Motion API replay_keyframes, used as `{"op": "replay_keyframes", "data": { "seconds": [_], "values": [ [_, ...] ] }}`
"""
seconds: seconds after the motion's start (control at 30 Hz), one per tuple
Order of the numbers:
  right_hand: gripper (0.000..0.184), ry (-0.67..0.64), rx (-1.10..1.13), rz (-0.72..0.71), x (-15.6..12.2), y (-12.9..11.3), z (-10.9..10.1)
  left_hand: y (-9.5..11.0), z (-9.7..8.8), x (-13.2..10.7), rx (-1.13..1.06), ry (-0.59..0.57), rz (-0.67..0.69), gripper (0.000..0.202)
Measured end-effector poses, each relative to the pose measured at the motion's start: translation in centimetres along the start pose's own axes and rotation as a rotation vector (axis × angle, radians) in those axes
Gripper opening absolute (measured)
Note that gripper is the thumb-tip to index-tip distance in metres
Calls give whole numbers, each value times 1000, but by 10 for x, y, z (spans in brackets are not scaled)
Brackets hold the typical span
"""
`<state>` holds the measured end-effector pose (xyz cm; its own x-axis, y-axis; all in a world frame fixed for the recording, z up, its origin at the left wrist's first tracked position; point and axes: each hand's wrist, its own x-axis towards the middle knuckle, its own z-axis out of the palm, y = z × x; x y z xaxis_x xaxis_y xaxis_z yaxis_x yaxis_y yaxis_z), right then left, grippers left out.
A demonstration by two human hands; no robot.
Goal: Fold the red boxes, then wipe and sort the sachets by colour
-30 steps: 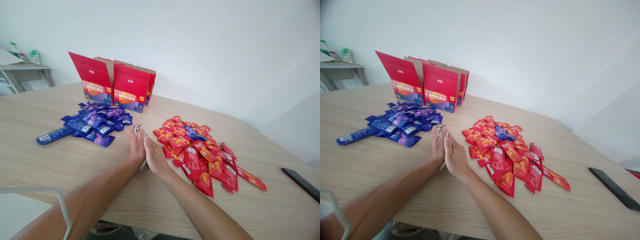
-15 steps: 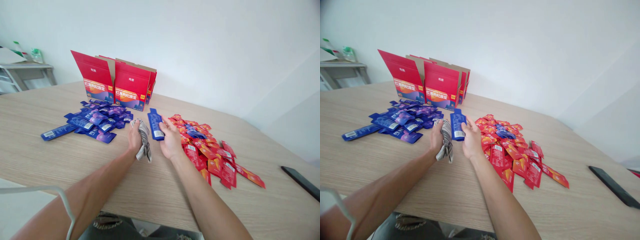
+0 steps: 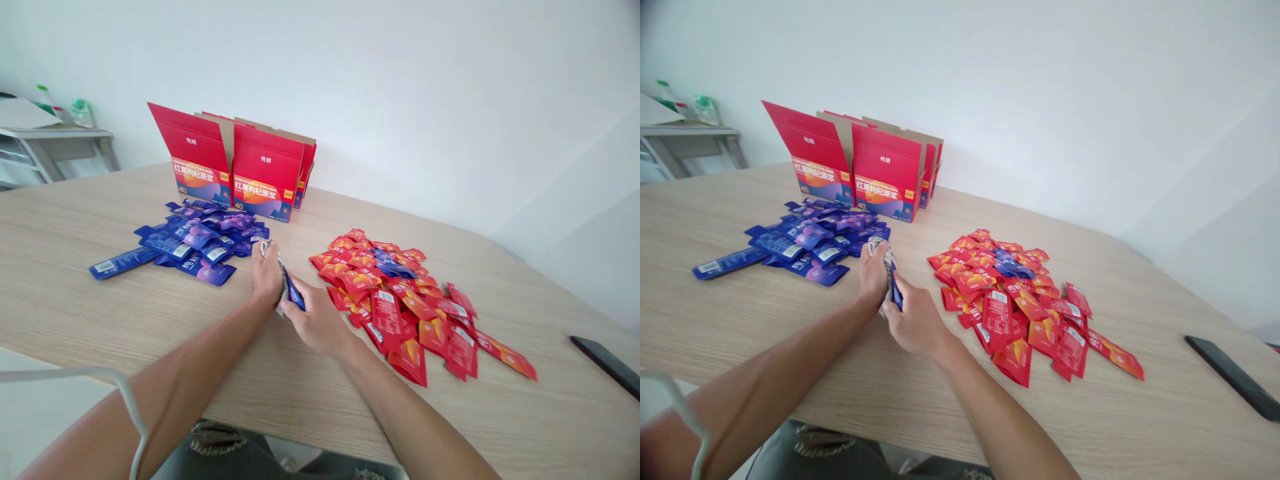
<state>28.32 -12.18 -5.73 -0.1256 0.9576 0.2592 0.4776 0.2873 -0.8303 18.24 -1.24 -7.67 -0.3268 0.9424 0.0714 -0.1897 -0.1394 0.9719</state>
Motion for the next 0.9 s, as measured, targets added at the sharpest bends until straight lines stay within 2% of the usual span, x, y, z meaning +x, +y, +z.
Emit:
{"op": "replay_keyframes", "data": {
  "seconds": [0.1,0.17,0.23,0.3,0.33,0.4,0.47,0.53,0.67,0.8,0.9],
  "values": [
    [51,119,426,38,6,7,-18,8,-1,7,-8,40,-20,16],
    [52,299,745,64,17,12,-25,11,0,6,-26,53,-58,16],
    [46,466,942,63,28,17,-24,11,4,-2,-49,27,-92,16],
    [32,567,922,98,38,23,-15,9,9,-13,-86,-31,-104,17],
    [27,594,813,131,41,26,-9,8,11,-19,-107,-58,-106,18],
    [27,626,454,167,43,31,3,7,14,-29,-139,-91,-120,19],
    [32,608,93,102,41,32,11,7,14,-35,-142,-103,-131,17],
    [40,510,-74,3,36,28,14,7,12,-36,-122,-120,-114,17],
    [53,255,-42,-64,25,11,16,4,6,-32,-109,-153,-52,15],
    [61,148,-86,-29,8,-4,20,-2,4,-21,-121,-72,-62,13],
    [62,74,-120,40,-1,-7,14,-2,2,-10,-53,-28,-44,12]
  ]
}}
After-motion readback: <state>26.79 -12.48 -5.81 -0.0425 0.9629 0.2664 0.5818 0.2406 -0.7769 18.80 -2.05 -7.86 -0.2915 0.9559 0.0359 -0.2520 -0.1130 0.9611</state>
